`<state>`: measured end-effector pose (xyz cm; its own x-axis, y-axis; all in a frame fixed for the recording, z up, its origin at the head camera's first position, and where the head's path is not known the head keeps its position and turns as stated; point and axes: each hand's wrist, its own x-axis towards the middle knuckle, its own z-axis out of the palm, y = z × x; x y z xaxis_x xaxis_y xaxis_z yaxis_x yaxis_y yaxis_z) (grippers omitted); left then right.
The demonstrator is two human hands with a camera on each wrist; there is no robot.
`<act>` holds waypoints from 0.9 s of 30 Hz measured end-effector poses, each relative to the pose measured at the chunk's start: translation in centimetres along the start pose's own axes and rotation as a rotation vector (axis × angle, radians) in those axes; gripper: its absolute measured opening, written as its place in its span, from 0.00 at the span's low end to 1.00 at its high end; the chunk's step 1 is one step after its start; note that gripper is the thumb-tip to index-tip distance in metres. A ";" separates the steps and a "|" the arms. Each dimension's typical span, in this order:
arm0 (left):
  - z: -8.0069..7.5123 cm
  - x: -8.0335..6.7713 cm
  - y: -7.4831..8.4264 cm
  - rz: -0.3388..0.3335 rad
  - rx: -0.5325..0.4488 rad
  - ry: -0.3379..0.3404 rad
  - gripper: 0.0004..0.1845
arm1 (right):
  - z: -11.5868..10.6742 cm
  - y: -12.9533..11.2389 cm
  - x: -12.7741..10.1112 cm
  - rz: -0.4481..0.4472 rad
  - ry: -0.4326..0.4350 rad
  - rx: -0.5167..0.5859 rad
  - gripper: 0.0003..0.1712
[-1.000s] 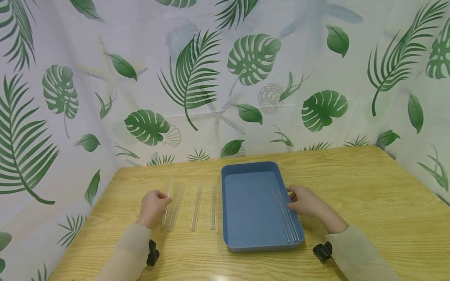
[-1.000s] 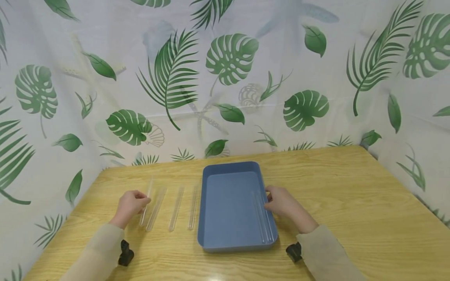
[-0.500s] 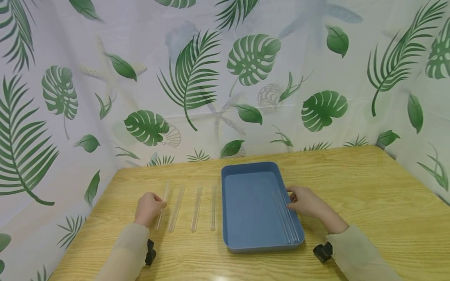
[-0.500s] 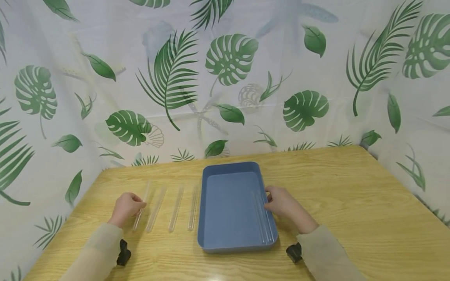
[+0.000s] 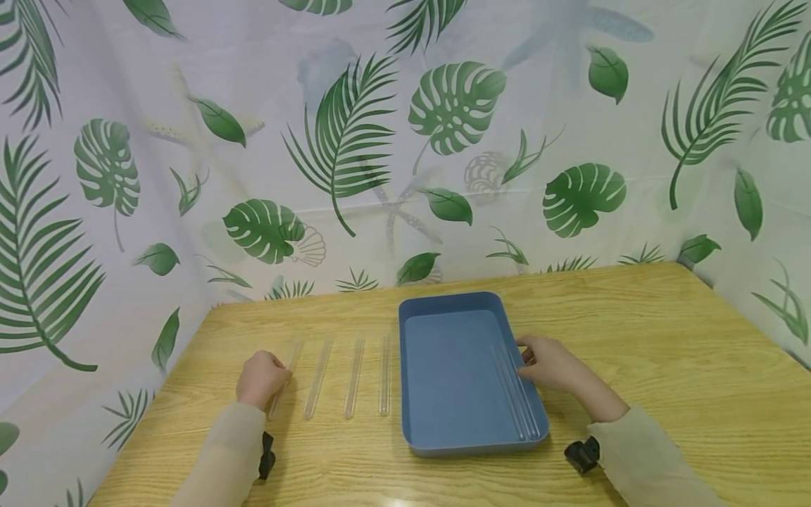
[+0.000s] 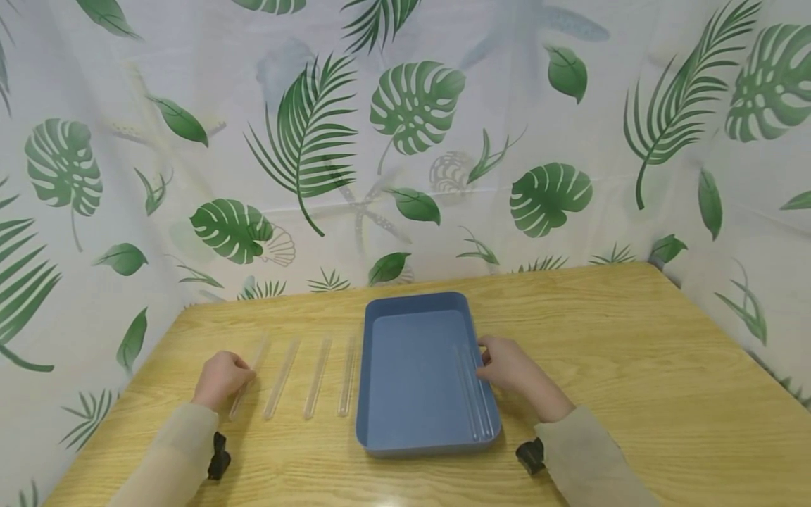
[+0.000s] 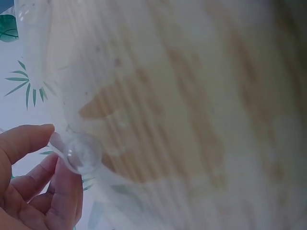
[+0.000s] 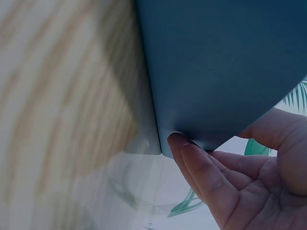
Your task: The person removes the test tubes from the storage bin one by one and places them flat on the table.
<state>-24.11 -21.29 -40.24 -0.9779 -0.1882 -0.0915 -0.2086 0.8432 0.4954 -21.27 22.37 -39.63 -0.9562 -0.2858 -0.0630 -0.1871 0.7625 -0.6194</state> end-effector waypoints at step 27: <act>-0.1 0.2 0.0 0.014 0.026 -0.006 0.08 | 0.0 0.0 -0.2 -0.003 0.009 -0.001 0.29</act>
<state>-24.29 -21.41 -40.17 -0.9807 -0.1735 -0.0905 -0.1957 0.8585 0.4740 -21.10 22.39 -39.59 -0.9575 -0.2833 -0.0543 -0.1904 0.7620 -0.6190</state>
